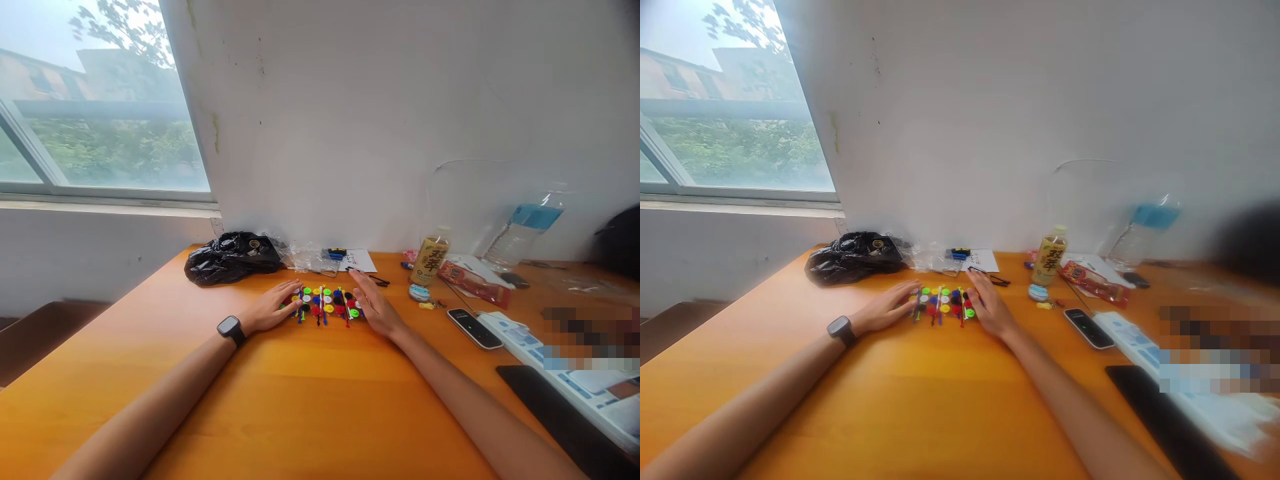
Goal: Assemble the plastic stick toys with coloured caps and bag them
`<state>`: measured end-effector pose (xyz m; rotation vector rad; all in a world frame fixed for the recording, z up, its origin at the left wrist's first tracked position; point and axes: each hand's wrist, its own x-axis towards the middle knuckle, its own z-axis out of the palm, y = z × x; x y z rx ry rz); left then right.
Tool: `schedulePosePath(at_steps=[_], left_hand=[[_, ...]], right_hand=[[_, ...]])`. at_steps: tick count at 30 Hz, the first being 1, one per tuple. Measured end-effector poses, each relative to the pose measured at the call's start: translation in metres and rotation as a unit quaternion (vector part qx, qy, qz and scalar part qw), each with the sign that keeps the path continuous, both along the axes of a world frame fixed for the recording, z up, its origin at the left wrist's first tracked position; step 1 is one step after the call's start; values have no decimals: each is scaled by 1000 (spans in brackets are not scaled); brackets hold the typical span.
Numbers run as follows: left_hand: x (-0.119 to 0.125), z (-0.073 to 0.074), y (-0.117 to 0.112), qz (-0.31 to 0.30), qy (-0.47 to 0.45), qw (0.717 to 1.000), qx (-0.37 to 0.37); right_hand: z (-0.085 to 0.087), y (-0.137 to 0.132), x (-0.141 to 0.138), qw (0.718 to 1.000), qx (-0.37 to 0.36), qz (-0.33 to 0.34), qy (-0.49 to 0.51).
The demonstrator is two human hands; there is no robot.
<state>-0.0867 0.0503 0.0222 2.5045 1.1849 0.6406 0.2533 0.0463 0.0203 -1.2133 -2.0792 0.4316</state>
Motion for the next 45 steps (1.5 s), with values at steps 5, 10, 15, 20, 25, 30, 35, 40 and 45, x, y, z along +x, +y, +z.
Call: schedulePosePath(at_steps=[5,10,15,20,25,30,35,40,45], left_hand=[[0,2,-4,-7,-8,1000,7],[1,3,-5,1,-47,997,53],[4,9,-5,84,-157,967,185],[-2,4,2,122,-85,978,143],[-9,-3,11,206,-37,977,33],[-7,-4,15,198,6,980,4],[-6,-6,18,195,-8,980,-25],[-6,-11,23,210,-23,976,-47],[-6,-14,25,211,-39,975,-50]], right_hand=[[-17,9,12,996,-51,-51,50],[-19,10,11,997,-12,-48,57],[-3,4,6,989,132,-33,64],[-2,1,4,989,141,-27,36],[-12,13,10,988,86,-93,84],[-18,22,14,984,13,-113,135],[-16,19,15,982,-21,-120,142],[-13,16,15,979,-34,-132,151],[-10,12,12,980,-36,-132,145]])
